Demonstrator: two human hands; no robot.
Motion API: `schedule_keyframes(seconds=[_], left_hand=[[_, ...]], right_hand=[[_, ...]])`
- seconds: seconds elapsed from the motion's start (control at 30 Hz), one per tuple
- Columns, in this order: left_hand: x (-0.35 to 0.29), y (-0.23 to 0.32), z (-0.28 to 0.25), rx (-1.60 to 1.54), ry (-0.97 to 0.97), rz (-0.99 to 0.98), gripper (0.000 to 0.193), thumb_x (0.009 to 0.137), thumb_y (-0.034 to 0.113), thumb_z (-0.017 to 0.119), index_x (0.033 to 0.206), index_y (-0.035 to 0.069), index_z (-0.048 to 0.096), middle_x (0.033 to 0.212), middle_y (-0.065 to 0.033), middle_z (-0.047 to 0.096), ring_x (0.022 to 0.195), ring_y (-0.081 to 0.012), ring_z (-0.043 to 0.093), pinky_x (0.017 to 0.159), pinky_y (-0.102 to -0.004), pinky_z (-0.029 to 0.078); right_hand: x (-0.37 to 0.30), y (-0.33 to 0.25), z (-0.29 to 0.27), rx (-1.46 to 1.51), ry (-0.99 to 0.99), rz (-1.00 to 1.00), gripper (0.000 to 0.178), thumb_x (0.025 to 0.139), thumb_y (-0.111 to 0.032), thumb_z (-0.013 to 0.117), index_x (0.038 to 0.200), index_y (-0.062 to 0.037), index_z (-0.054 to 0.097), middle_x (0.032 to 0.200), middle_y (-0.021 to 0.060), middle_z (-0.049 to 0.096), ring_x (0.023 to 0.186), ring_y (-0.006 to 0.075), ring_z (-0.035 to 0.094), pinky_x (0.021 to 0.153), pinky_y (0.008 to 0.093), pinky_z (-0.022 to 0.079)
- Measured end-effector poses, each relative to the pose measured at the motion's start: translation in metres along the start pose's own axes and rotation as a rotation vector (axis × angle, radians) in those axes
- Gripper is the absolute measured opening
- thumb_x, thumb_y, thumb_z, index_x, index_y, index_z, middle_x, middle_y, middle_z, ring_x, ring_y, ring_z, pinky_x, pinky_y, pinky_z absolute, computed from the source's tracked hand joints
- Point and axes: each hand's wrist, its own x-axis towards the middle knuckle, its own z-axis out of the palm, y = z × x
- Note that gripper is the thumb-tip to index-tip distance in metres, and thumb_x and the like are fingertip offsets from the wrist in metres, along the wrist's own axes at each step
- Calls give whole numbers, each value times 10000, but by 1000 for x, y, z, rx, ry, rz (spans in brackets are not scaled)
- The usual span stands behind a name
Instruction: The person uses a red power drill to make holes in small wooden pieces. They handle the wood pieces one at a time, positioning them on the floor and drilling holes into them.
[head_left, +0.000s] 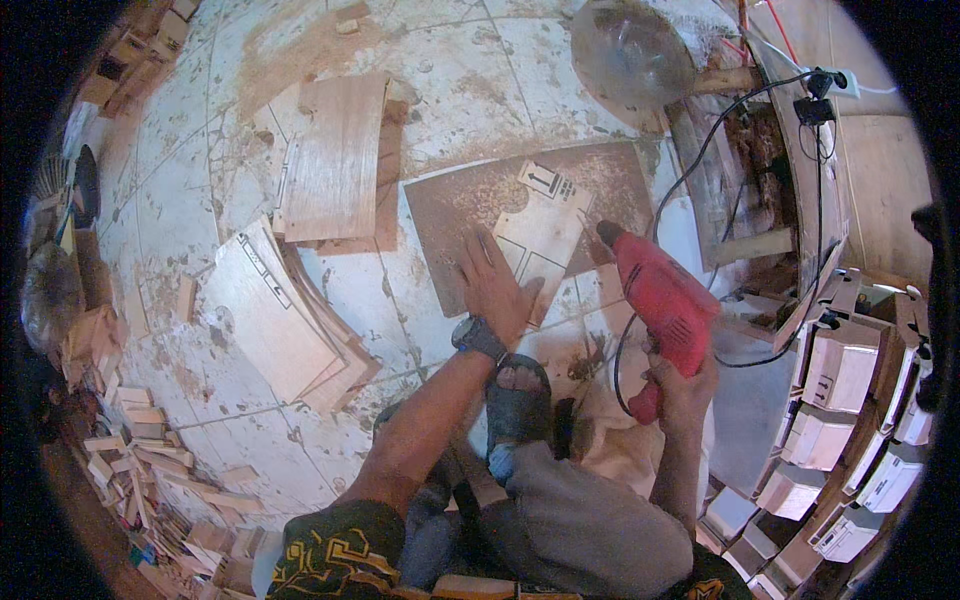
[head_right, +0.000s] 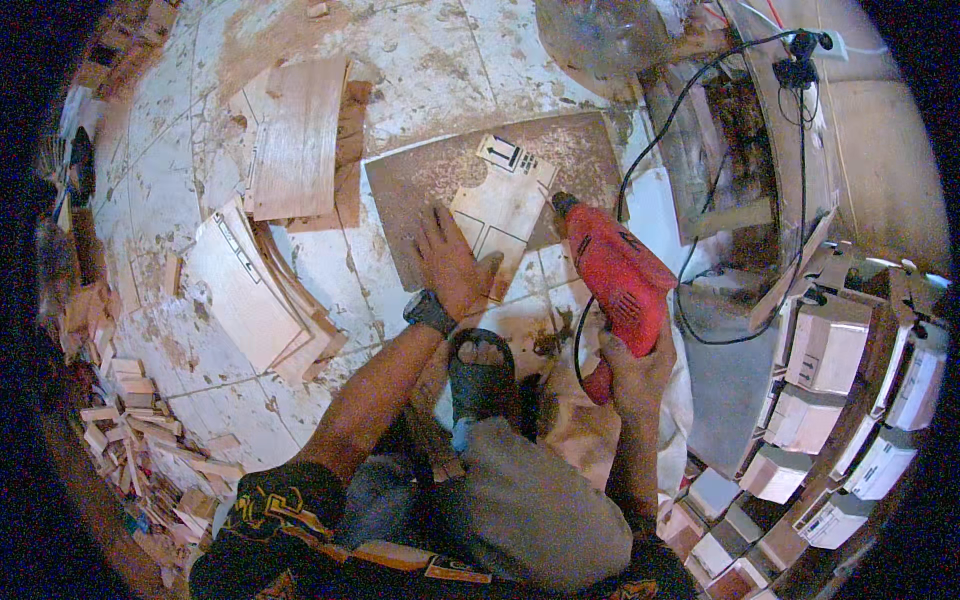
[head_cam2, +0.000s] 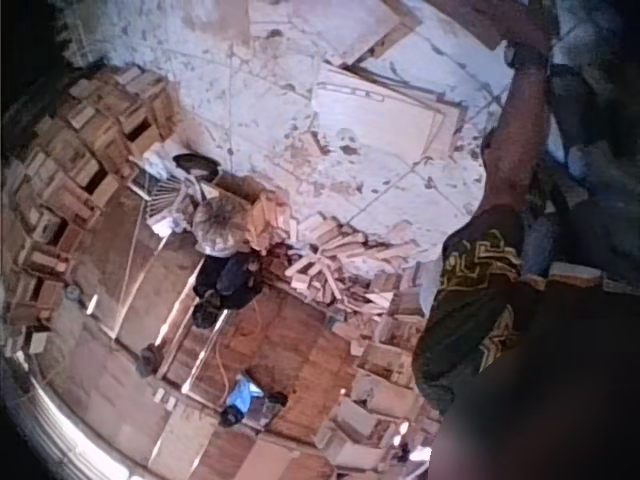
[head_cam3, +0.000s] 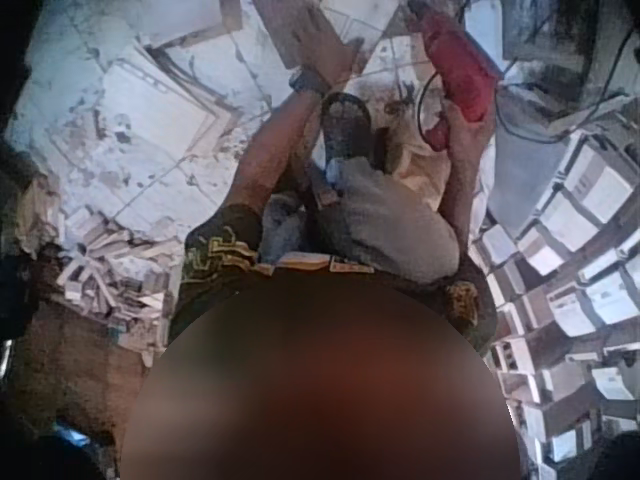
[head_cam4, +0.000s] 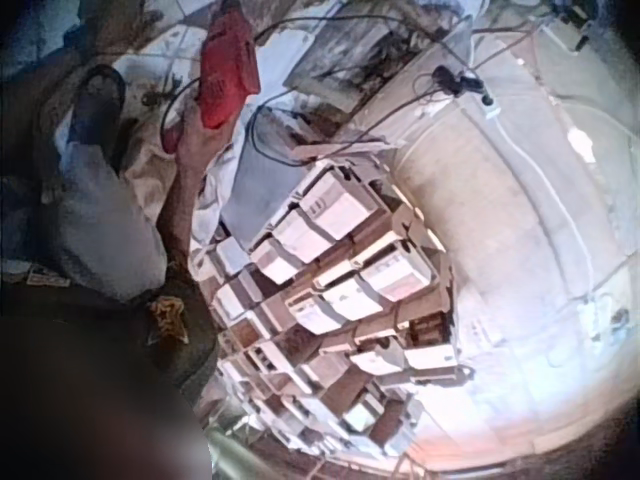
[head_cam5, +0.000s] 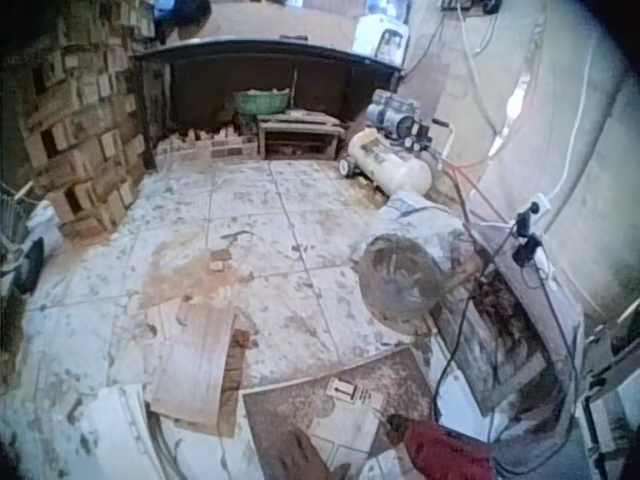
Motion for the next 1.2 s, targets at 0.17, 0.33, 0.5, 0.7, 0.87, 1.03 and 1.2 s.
schedule_keyframes(seconds=[0.17,0.33,0.5,0.7,0.87,1.03,1.2], left_hand=[[12,8,9,61,-28,85,1142,732,572,750,1489,-96,217,1552,-297,241,1459,-440,193,1179,-588,129],[14,6,21,98,-47,95,1187,746,606,719,1516,-94,147,1595,-286,141,1491,-416,120,1198,-568,55],[15,2,23,30,-69,93,1173,763,592,705,1524,-88,127,1612,-270,100,1503,-405,83,1204,-549,26],[15,3,21,-23,-99,77,1126,789,560,690,1524,-85,132,1606,-273,114,1504,-395,76,1211,-528,5],[15,2,23,21,-73,87,1159,776,589,689,1522,-93,122,1608,-276,106,1498,-409,104,1205,-547,24],[14,1,26,8,-55,94,1175,770,606,685,1524,-92,115,1607,-280,109,1493,-419,124,1202,-559,29],[15,1,26,12,-71,93,1171,771,602,685,1528,-83,111,1605,-279,120,1494,-420,119,1202,-558,24]], right_hand=[[9,-14,2,-79,-59,20,607,725,-15,703,1307,11,532,1091,99,667,926,180,653,823,316,540],[35,-31,18,-180,-193,-89,742,742,-6,687,1436,17,426,1177,115,649,1022,184,635,911,320,510],[57,-45,30,-280,-312,-233,784,742,3,679,1469,5,384,1239,137,632,1079,206,630,956,332,493],[62,-56,31,-363,-314,-181,780,738,-11,676,1465,-3,394,1212,135,646,1052,198,640,937,333,502],[63,-55,32,-311,-308,-176,776,729,-16,679,1458,-13,411,1172,122,663,993,185,650,901,328,517],[64,-55,30,-341,-303,-179,790,718,-8,683,1459,-13,411,1180,121,665,989,183,652,899,324,519],[66,-58,29,-342,-335,-215,800,706,13,679,1459,-4,408,1225,126,648,1070,192,637,961,336,493]])
